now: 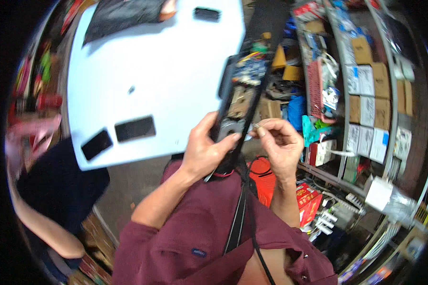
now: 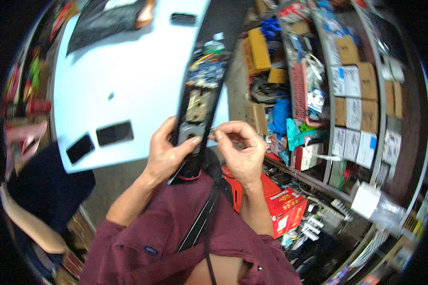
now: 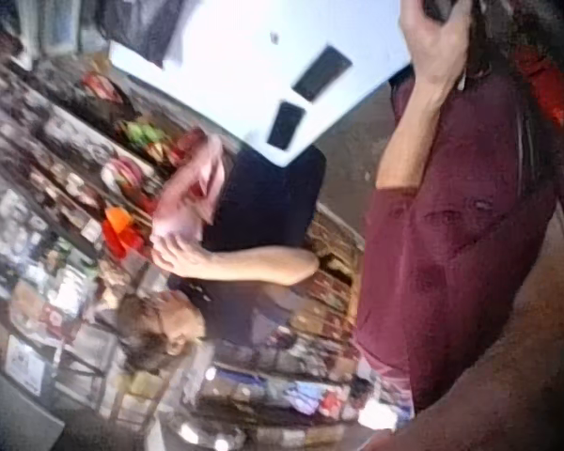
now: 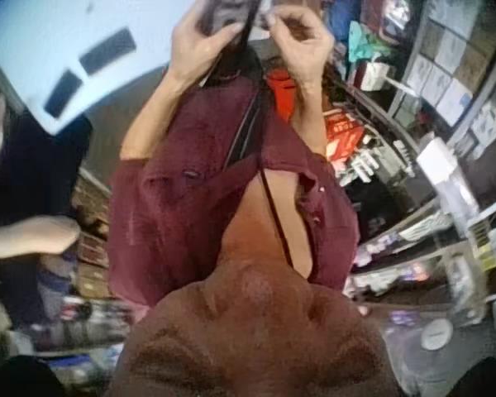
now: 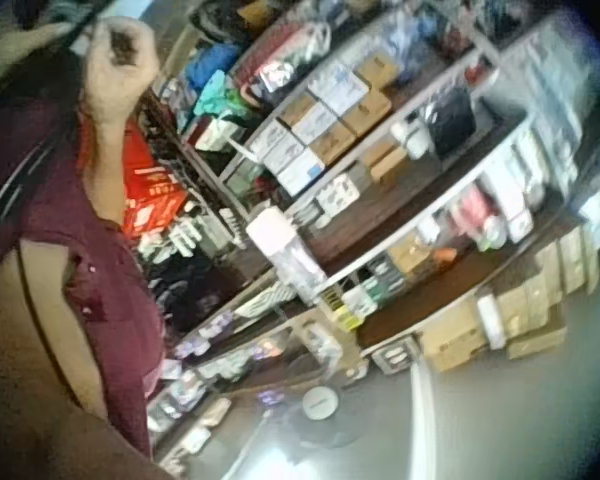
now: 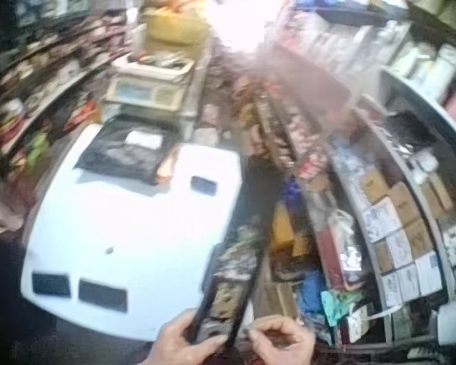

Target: The person searches through a cardboard box of mixed hardware and debris to locate a small metal component. They then use a screwdriver to open a black electronic device, insert the component into the internal mechanism, and continue adjusting the device.

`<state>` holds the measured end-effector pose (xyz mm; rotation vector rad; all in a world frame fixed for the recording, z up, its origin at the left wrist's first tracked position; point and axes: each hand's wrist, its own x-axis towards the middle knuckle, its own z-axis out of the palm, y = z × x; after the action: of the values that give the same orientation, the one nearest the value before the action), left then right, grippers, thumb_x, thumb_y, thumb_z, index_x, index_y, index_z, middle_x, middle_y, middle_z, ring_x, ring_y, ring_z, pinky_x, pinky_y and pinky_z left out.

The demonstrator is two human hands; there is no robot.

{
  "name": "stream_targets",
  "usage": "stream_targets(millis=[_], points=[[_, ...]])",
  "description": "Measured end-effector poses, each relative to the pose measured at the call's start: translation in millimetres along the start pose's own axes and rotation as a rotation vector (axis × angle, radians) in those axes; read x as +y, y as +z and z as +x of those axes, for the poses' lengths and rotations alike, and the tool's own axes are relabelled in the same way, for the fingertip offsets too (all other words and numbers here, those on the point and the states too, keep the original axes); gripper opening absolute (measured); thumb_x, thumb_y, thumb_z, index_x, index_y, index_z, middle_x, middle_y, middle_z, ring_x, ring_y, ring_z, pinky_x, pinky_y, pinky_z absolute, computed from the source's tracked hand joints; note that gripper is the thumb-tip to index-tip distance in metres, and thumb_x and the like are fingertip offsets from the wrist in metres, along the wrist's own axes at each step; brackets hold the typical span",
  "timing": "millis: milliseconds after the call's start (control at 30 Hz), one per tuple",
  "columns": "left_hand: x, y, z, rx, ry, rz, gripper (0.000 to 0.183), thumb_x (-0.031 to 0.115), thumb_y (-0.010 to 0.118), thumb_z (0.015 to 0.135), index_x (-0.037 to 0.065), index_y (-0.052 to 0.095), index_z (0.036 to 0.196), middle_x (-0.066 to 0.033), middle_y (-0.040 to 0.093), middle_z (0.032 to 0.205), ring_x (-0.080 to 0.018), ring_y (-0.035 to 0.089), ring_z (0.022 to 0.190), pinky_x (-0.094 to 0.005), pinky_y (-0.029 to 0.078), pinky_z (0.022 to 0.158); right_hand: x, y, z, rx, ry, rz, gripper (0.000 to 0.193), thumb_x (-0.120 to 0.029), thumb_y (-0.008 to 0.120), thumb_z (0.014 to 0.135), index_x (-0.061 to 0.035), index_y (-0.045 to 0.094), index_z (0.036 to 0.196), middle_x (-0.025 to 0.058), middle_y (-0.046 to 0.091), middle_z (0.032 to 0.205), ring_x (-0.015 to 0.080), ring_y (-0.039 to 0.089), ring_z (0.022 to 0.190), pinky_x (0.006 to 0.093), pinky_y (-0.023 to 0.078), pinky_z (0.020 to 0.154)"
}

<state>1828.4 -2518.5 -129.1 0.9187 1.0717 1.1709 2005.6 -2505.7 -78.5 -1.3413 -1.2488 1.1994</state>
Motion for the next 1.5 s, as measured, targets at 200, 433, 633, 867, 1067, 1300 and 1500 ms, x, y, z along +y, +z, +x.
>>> stream_targets(millis=[200, 433, 633, 867, 1067, 1300, 1500], points=[[4.6, -17.0, -1.4, 0.042, -0.128, -0.055, 0.027, 0.001, 0.073, 0.086, -0.003, 0.062, 0.11, -0.0047, 0.068, 0.097, -0.0114, 0.063, 0.084, -0.0272, 0.053, 0.076, 13.0, -18.1, -16.2, 0.012, 0.074, 0.336, 0.013, 0.004, 0.066, 0.092, 0.0026, 0.064, 0.105, 0.0109, 0.069, 0.096, 0.0167, 0.069, 0.087, 0.031, 0.058, 0.081], [1.1, -27.5, 3.7, 0.071, -0.202, 0.029, 0.031, 0.001, 0.074, 0.085, -0.002, 0.064, 0.113, -0.0053, 0.07, 0.097, -0.0117, 0.065, 0.082, -0.0268, 0.054, 0.075, 35.4, -37.9, -22.8, 0.051, -0.035, 0.578, 0.014, 0.003, 0.061, 0.093, 0.0035, 0.066, 0.105, 0.0135, 0.067, 0.101, 0.0208, 0.067, 0.088, 0.0354, 0.057, 0.079], [-4.0, -14.9, -3.7, 0.137, -0.175, 0.033, 0.033, 0.002, 0.075, 0.083, -0.002, 0.064, 0.114, -0.0058, 0.069, 0.097, -0.0117, 0.065, 0.081, -0.0271, 0.054, 0.074, 46.8, -60.1, -3.6, -0.06, 0.079, 0.736, 0.015, 0.001, 0.059, 0.095, 0.0032, 0.067, 0.107, 0.0135, 0.067, 0.101, 0.0214, 0.067, 0.088, 0.0363, 0.057, 0.08], [-11.2, 23.3, -25.9, 0.293, -0.228, 0.066, 0.031, -0.001, 0.074, 0.082, -0.001, 0.066, 0.112, -0.0045, 0.071, 0.095, -0.0106, 0.065, 0.08, -0.0258, 0.054, 0.074, 67.2, -101.1, 22.8, -0.309, 0.182, 0.754, 0.014, 0.0, 0.059, 0.093, 0.0032, 0.066, 0.105, 0.0138, 0.068, 0.096, 0.0222, 0.068, 0.087, 0.0358, 0.058, 0.079], [-17.7, 43.3, -80.7, 0.402, -0.329, 0.052, 0.042, -0.002, 0.072, 0.078, -0.003, 0.065, 0.119, -0.0087, 0.072, 0.102, -0.0162, 0.069, 0.087, -0.0308, 0.056, 0.081, 90.6, -119.4, 35.7, -0.513, 0.305, 0.627, 0.014, 0.002, 0.058, 0.089, 0.004, 0.067, 0.1, 0.0139, 0.067, 0.095, 0.0216, 0.067, 0.082, 0.0334, 0.056, 0.075], [-13.3, -9.2, -250.2, 0.554, -0.323, -0.141, 0.045, 0.001, 0.078, 0.079, -0.002, 0.066, 0.122, -0.0041, 0.071, 0.108, -0.0114, 0.063, 0.099, -0.0285, 0.051, 0.091, 81.9, -34.7, -46.6, -0.775, 0.336, 0.636, 0.014, 0.002, 0.056, 0.091, 0.0074, 0.065, 0.101, 0.0159, 0.065, 0.098, 0.0234, 0.065, 0.084, 0.037, 0.055, 0.076], [-42.0, -56.3, -411.9, 0.678, -0.129, -0.334, 0.04, 0.005, 0.082, 0.081, -0.002, 0.066, 0.118, -0.005, 0.073, 0.106, -0.0098, 0.066, 0.094, -0.0265, 0.052, 0.088, 74.9, 67.5, -159.4, -1.048, 0.379, 0.492, 0.013, 0.001, 0.058, 0.091, 0.0066, 0.066, 0.1, 0.0159, 0.065, 0.096, 0.0232, 0.064, 0.083, 0.0366, 0.053, 0.073]])
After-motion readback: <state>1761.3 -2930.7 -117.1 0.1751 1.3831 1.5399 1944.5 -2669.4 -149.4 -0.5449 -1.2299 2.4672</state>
